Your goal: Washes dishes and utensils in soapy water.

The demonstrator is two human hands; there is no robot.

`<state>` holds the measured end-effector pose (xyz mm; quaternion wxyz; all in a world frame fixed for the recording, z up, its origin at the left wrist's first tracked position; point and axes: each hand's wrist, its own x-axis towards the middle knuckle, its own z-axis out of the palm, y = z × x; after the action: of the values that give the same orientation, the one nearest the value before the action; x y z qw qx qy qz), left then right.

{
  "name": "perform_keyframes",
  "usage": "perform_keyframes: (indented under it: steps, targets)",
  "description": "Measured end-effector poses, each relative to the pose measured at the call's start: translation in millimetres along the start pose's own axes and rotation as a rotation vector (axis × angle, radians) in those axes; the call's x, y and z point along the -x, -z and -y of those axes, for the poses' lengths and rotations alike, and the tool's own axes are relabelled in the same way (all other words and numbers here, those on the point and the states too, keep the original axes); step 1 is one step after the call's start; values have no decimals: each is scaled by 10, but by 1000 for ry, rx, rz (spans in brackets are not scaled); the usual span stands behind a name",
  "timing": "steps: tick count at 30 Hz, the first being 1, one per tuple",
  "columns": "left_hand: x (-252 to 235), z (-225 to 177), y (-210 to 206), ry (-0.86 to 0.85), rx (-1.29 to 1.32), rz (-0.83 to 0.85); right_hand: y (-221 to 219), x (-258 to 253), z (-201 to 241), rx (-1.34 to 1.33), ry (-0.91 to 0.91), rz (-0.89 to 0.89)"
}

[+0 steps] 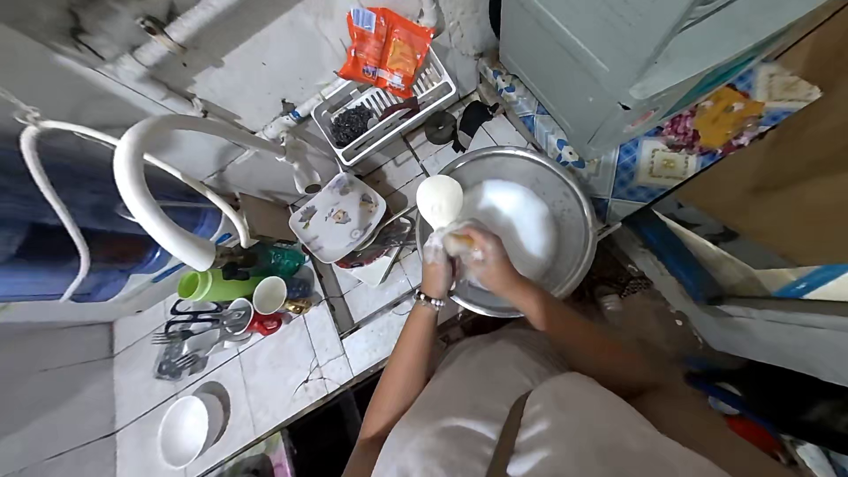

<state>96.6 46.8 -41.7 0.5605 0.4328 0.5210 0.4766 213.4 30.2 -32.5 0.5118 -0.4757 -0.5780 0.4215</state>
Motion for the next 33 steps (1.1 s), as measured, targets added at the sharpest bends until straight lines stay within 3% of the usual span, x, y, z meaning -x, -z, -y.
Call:
perform_keyframes:
  steps: [3, 6, 8, 12, 16, 18, 20, 23, 28, 30, 33]
  targets:
    - [-38, -44, 17, -156, -27, -16, 224, -28, 89, -168, -287, -9]
    - [-32, -27, -26, -171, -51, -21, 264, 12, 118, -456, -364, 85]
    - [59, 3, -74, -87, -33, 1, 191, 16, 163, -388, -322, 169]
    - [243, 7, -11, 106, 110, -4, 96, 8, 180, -131, -256, 137]
    - [-43, -83, 273, -1, 292, 6, 212, -21, 183, 48, -349, 244]
    - [-167, -215, 499, -46, 111, 19, 264, -55, 115, 124, -367, 408]
    - [-243, -411, 683, -44, -316, 80, 238, -56, 54, 177, -320, 555]
    - [-271, -594, 676, -51, -773, 82, 210, -52, 74, 147, -350, 527]
    - [-287, -544, 785, -70, -747, 0, 289, -116, -238, -167, -507, 130]
    - [-281, -491, 784, -80, -719, -39, 313, -135, -323, -166, -540, 198]
    - [-247, -475, 700, -89, -735, -95, 196, -225, -86, -47, -570, 348]
